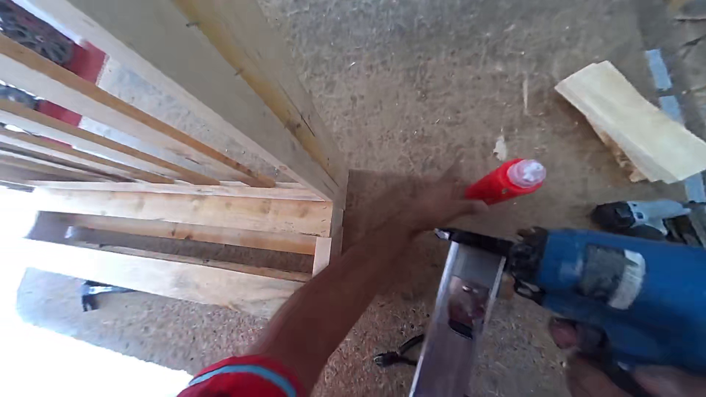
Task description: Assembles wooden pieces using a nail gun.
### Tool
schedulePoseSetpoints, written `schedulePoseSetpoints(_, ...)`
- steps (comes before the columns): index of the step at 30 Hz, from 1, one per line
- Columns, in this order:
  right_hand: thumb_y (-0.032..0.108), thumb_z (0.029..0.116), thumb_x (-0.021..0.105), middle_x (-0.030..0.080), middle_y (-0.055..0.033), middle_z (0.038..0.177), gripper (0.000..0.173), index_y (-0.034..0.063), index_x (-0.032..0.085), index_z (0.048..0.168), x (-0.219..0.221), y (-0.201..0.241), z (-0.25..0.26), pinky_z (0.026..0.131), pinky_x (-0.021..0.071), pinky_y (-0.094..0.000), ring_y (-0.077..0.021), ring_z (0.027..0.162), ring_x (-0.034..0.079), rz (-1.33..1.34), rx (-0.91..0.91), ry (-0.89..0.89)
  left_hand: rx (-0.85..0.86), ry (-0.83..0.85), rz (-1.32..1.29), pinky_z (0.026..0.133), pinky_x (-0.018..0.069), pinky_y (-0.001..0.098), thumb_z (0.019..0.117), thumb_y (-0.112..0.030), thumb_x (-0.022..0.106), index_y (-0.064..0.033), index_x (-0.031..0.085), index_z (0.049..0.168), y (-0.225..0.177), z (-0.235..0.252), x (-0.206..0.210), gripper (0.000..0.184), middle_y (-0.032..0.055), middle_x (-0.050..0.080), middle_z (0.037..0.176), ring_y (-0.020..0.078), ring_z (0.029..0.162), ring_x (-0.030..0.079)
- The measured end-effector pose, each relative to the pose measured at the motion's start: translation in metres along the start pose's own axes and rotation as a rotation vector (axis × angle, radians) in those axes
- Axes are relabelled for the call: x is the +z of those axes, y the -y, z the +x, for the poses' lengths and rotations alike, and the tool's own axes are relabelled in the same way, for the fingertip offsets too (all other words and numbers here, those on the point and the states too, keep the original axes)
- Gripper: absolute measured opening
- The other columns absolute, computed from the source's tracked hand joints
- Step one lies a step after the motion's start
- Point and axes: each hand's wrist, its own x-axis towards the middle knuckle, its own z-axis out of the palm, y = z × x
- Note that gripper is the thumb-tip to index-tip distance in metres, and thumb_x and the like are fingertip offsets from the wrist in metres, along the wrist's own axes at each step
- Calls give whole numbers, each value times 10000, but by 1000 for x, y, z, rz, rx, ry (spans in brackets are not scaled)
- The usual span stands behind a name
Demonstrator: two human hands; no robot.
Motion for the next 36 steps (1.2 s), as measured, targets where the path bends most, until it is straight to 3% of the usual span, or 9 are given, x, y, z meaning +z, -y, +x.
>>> schedulePoseSetpoints(2,298,948,646,722,-14,836,399,101,685,1292,5,-5,42,613,600,-288,-101,638,670,52,9,73,-195,-66,-370,1002,548,444,1108,-450,356,-75,506,1476,-1,-79,-19,547,146,656,1325,237,1185,651)
schedulePoseSetpoints(4,280,948,663,709,-44,803,383,46,689,1250,7,-23,85,617,607,-297,-115,620,670,149,-21,137,-413,-55,-554,857,598,406,1012,-733,148,-99,630,1315,2,-158,-30,852,93,732,1120,189,1002,706)
schedulePoseSetpoints(5,265,943,672,711,-56,820,361,44,696,1228,9,-33,105,623,610,-302,-118,619,671,185,-23,146,-456,-65,-592,855,604,413,998,-748,137,-97,632,1298,9,-189,-33,872,99,735,1104,196,997,711)
schedulePoseSetpoints(8,234,921,703,721,-137,1092,287,101,714,1175,19,-63,158,614,609,-311,-139,624,666,257,1,119,-492,-388,-467,868,611,418,1101,-488,260,-56,620,1286,23,-234,-29,592,119,729,1058,205,972,720)
schedulePoseSetpoints(11,223,922,693,701,-162,1157,285,94,696,1176,25,-85,186,599,602,-309,-149,616,662,334,67,128,-569,-620,-220,801,609,380,1111,-417,325,-102,646,1250,24,-235,-29,471,70,716,987,163,892,709)
schedulePoseSetpoints(21,214,912,698,697,-181,1150,303,70,686,1179,21,-92,201,594,601,-299,-152,611,660,376,137,73,-689,-610,-243,834,595,415,1109,-452,335,-94,648,1251,26,-226,-43,497,105,707,1013,200,942,701)
schedulePoseSetpoints(27,212,889,716,680,-121,994,328,53,660,1169,25,-91,200,590,606,-297,-137,604,643,355,162,33,-735,-625,-278,857,588,426,1103,-462,357,-98,640,1282,20,-225,-44,494,118,702,1080,210,991,695)
schedulePoseSetpoints(32,232,949,659,683,-201,1246,318,85,686,1229,26,-91,203,598,586,-281,-142,629,664,317,120,99,-701,-659,-294,858,587,415,1106,-451,364,-91,641,1282,18,-227,-45,487,114,706,1074,199,984,696)
schedulePoseSetpoints(36,218,932,666,701,-200,1157,315,77,682,1213,32,-83,205,589,598,-293,-155,606,662,270,143,62,-699,-671,-278,925,554,459,1100,-476,354,-86,626,1313,14,-229,-45,521,134,687,1163,227,1085,666)
